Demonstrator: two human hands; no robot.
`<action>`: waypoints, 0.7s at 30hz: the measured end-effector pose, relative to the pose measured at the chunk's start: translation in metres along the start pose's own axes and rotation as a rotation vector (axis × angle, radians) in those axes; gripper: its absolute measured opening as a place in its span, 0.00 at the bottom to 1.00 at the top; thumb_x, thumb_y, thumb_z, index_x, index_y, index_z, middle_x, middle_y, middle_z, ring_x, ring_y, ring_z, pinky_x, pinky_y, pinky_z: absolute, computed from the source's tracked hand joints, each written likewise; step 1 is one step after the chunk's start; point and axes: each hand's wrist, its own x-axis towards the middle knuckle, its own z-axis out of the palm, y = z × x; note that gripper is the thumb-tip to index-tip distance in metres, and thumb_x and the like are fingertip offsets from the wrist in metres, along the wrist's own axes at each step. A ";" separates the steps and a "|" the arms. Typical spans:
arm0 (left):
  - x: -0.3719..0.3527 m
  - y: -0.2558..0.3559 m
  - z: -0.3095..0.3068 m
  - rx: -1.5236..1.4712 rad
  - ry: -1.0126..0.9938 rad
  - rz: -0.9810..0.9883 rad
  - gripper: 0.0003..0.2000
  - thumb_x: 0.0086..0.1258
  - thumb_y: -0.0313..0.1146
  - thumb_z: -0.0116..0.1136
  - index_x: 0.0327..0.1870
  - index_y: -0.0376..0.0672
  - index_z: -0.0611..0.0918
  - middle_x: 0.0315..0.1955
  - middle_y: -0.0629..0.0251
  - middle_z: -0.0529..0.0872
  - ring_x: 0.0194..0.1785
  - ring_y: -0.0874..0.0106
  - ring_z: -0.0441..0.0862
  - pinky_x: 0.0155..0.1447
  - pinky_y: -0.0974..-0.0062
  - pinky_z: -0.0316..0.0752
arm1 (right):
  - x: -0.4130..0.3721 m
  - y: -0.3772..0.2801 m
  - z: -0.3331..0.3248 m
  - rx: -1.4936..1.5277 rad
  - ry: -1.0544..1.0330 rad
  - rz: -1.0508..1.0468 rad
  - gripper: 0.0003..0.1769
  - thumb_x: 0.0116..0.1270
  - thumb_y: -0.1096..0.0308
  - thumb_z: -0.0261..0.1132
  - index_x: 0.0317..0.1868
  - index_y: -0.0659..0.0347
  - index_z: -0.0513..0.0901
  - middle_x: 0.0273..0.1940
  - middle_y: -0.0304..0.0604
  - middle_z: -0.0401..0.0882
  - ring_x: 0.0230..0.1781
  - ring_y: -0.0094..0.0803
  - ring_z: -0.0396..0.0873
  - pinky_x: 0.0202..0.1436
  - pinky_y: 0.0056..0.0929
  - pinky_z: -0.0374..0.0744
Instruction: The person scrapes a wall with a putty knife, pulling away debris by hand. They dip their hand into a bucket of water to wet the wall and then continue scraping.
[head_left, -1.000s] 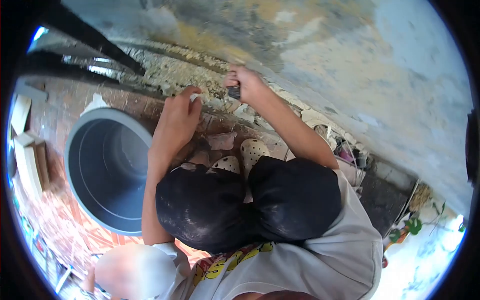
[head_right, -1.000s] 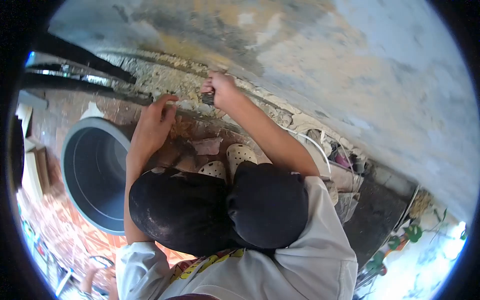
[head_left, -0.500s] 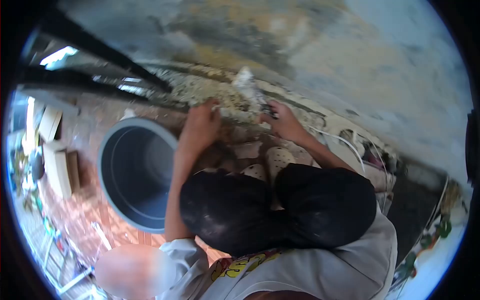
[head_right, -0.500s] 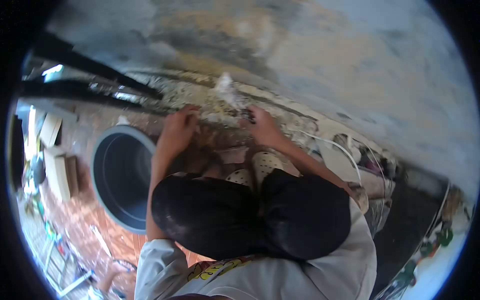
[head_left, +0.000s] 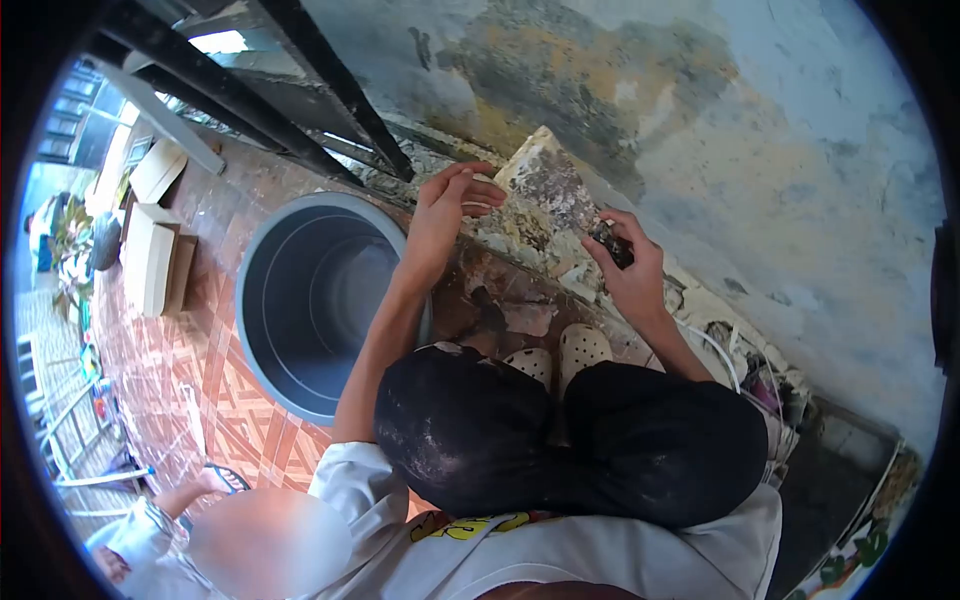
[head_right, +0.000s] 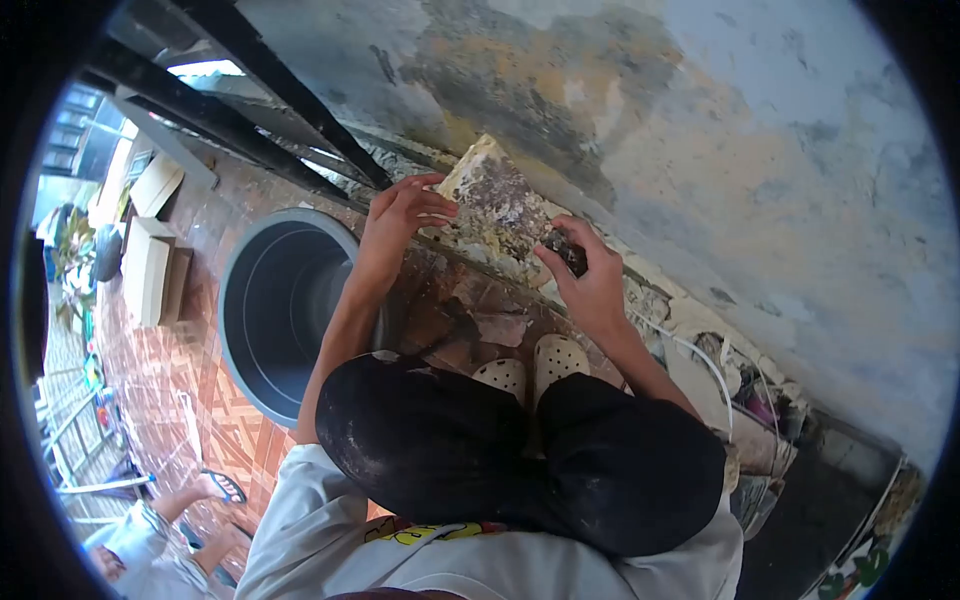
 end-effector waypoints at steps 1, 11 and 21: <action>-0.001 0.002 -0.001 -0.076 -0.041 -0.010 0.21 0.77 0.37 0.42 0.58 0.27 0.73 0.41 0.52 0.85 0.42 0.64 0.84 0.53 0.68 0.77 | -0.001 -0.005 -0.001 0.011 -0.017 0.030 0.20 0.61 0.63 0.73 0.51 0.60 0.79 0.38 0.47 0.84 0.35 0.30 0.80 0.44 0.29 0.78; -0.005 0.017 0.008 -0.393 -0.113 -0.195 0.31 0.79 0.50 0.37 0.63 0.23 0.66 0.52 0.45 0.79 0.52 0.58 0.81 0.60 0.60 0.75 | -0.004 0.001 0.008 0.074 -0.024 -0.071 0.19 0.59 0.66 0.74 0.50 0.59 0.80 0.35 0.43 0.82 0.30 0.26 0.75 0.39 0.26 0.76; -0.004 0.020 0.004 -0.503 -0.264 -0.158 0.30 0.79 0.51 0.35 0.64 0.30 0.71 0.53 0.51 0.82 0.53 0.64 0.81 0.60 0.64 0.74 | -0.006 0.008 0.007 0.106 -0.065 -0.032 0.19 0.59 0.66 0.74 0.49 0.59 0.80 0.30 0.40 0.77 0.28 0.23 0.70 0.36 0.24 0.72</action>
